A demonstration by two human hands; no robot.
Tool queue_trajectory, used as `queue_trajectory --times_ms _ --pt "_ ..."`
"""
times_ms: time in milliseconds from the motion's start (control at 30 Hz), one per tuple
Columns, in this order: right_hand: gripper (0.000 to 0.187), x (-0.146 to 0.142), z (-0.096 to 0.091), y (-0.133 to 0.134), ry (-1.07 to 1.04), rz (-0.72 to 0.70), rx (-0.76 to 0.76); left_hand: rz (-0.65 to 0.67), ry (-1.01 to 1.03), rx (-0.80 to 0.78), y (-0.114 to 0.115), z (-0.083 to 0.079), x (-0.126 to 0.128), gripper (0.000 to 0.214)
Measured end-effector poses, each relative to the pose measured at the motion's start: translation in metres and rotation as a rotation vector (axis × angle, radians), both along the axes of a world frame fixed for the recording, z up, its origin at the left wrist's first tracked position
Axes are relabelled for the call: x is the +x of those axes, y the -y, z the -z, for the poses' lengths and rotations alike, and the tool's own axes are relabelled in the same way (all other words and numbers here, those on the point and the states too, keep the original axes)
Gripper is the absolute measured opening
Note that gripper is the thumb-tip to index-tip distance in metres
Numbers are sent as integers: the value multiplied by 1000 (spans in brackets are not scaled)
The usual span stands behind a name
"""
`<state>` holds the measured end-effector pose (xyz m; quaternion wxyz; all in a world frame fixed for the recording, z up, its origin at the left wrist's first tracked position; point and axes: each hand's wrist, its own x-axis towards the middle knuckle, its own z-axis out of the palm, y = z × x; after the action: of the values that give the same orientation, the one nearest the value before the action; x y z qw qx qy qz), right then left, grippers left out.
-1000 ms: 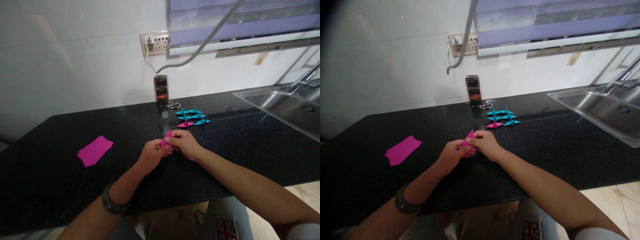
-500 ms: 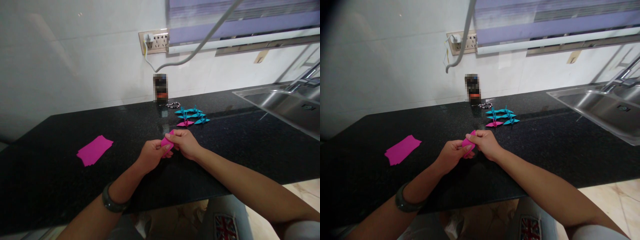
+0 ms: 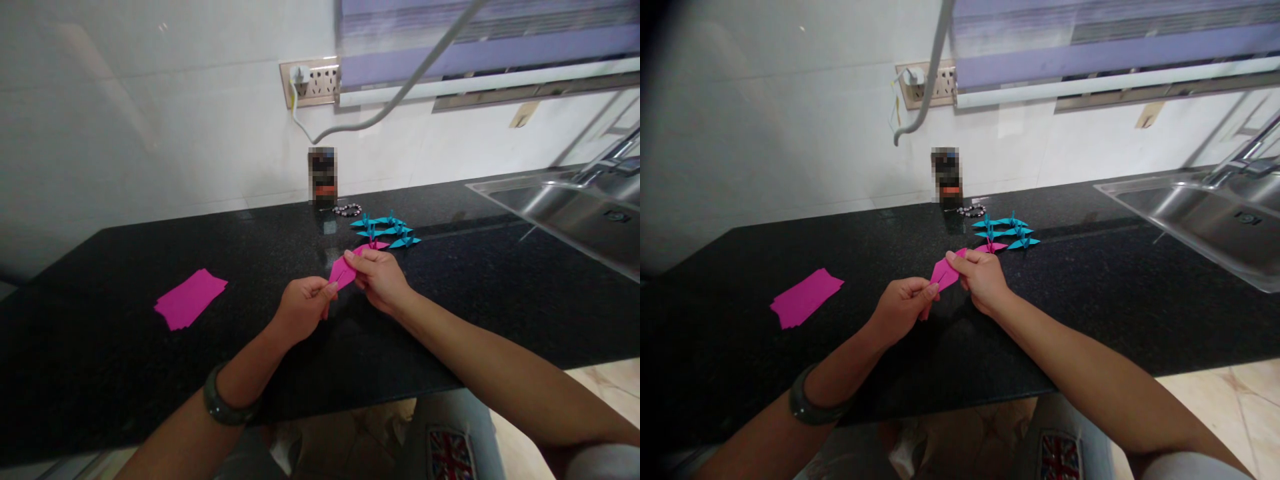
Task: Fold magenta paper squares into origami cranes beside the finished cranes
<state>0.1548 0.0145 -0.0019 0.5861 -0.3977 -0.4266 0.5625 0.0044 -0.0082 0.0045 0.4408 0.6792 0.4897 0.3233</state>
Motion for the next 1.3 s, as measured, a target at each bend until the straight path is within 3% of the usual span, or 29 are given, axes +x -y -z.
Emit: queue_trajectory --times_ms 100,200,367,600,800,1033,1233,1300 --pt "37 4 -1 -2 -6 3 22 -36 -38 21 -1 1 -1 40" --pt "35 7 0 -1 77 4 101 -83 105 13 -4 4 -1 33" --pt "27 1 1 8 277 -94 223 50 258 -70 -3 4 1 28" --pt "22 -8 1 15 157 -197 100 -5 221 -96 1 -4 2 22" --pt "26 -6 0 14 121 -168 100 -19 236 -140 4 -7 2 21" --pt "29 -7 2 9 -21 -187 -32 -3 224 -122 3 -5 2 22" --pt "53 0 -2 2 -81 -205 -74 -27 247 -134 3 -2 2 23" --pt "51 1 -2 3 -10 -197 -32 -46 245 -131 3 -2 2 22"
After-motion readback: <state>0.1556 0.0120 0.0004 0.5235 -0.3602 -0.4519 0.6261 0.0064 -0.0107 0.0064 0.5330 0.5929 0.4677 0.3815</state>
